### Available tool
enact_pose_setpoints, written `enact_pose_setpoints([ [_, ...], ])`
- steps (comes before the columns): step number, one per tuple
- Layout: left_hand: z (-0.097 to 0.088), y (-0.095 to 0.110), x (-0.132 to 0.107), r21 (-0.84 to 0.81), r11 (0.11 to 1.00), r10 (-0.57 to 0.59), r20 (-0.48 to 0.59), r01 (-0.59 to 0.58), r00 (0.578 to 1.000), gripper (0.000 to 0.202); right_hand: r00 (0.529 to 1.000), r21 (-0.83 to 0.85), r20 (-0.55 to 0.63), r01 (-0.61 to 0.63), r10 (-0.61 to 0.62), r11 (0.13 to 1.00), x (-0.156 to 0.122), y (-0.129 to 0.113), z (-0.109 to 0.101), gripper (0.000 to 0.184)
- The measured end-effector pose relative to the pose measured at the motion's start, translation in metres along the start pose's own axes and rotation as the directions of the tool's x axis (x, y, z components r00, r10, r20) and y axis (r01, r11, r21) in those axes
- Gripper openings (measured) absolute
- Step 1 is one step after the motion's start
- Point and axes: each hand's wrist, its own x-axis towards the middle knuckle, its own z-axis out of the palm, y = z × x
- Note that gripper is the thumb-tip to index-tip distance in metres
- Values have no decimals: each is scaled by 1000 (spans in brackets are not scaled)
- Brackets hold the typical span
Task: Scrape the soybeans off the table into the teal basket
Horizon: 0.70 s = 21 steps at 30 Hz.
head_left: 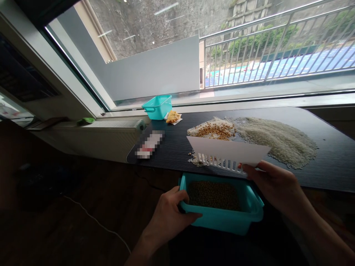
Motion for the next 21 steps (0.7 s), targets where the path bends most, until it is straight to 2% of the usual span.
enact_pose_setpoints([
  [4,-2,4,0,9,1000,-13,6,13,1000,40,999,-25,-3,-41,41,999,6,0,-14,45],
  [7,-4,6,0,15,1000,-23,3,23,1000,39,997,-37,-38,-67,65,997,9,1,-20,36],
  [10,-6,7,-1,3,999,-42,4,42,999,39,997,-46,-30,-75,74,996,11,-3,-17,32],
  [21,-8,6,-1,-4,999,-49,-18,49,999,40,995,-22,9,-95,95,995,10,-8,-13,36],
])
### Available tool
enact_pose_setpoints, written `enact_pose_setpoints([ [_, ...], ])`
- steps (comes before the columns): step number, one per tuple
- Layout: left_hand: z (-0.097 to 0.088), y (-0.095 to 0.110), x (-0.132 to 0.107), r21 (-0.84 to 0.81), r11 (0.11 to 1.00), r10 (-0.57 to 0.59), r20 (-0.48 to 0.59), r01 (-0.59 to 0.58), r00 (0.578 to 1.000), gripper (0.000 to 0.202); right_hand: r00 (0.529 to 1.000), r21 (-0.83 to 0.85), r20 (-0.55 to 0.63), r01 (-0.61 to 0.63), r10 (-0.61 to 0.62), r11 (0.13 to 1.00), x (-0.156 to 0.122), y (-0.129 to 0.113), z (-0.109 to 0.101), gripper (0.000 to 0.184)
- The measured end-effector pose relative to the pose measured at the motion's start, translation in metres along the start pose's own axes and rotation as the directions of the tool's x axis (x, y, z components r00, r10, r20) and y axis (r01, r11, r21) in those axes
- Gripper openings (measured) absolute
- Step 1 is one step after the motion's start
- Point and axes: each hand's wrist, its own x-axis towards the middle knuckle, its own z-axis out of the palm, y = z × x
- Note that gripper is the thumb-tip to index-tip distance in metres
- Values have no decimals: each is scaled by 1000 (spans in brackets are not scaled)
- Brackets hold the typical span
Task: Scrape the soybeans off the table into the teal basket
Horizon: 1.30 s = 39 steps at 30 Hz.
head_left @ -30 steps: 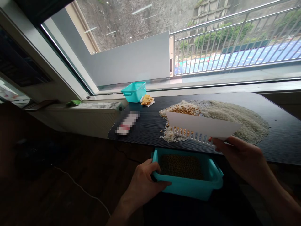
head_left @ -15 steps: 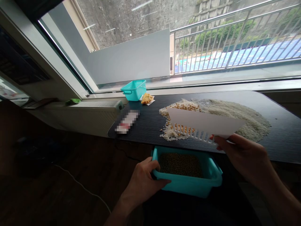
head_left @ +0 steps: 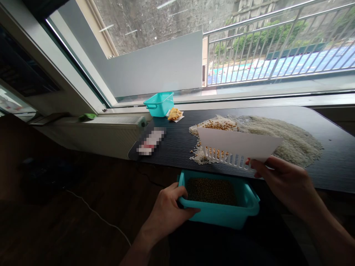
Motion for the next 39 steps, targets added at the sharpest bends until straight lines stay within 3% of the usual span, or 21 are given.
enact_pose_setpoints([
  [7,0,-1,0,-5,1000,10,-6,-10,1000,40,999,30,48,-15,13,999,0,2,-2,35],
  [15,-2,-1,-1,8,1000,-6,12,6,1000,40,996,67,65,-69,65,995,-2,-8,2,51],
  [22,-3,-2,-2,12,1000,-6,23,6,1000,39,994,23,80,-74,71,997,-3,-1,-2,50],
  [27,-3,-2,-2,3,1000,-10,26,9,1000,39,988,92,121,-106,94,990,-6,-5,2,50],
  [31,-3,-2,-1,-1,1000,-11,25,11,1000,40,991,96,66,-125,118,988,-7,-7,4,60],
  [37,-4,-3,-2,0,1000,-3,27,3,1000,38,986,66,142,-98,88,993,-11,-2,0,62],
  [39,-5,-3,-2,-1,1000,-7,28,7,1000,38,989,49,119,-88,82,995,-9,-4,0,63],
])
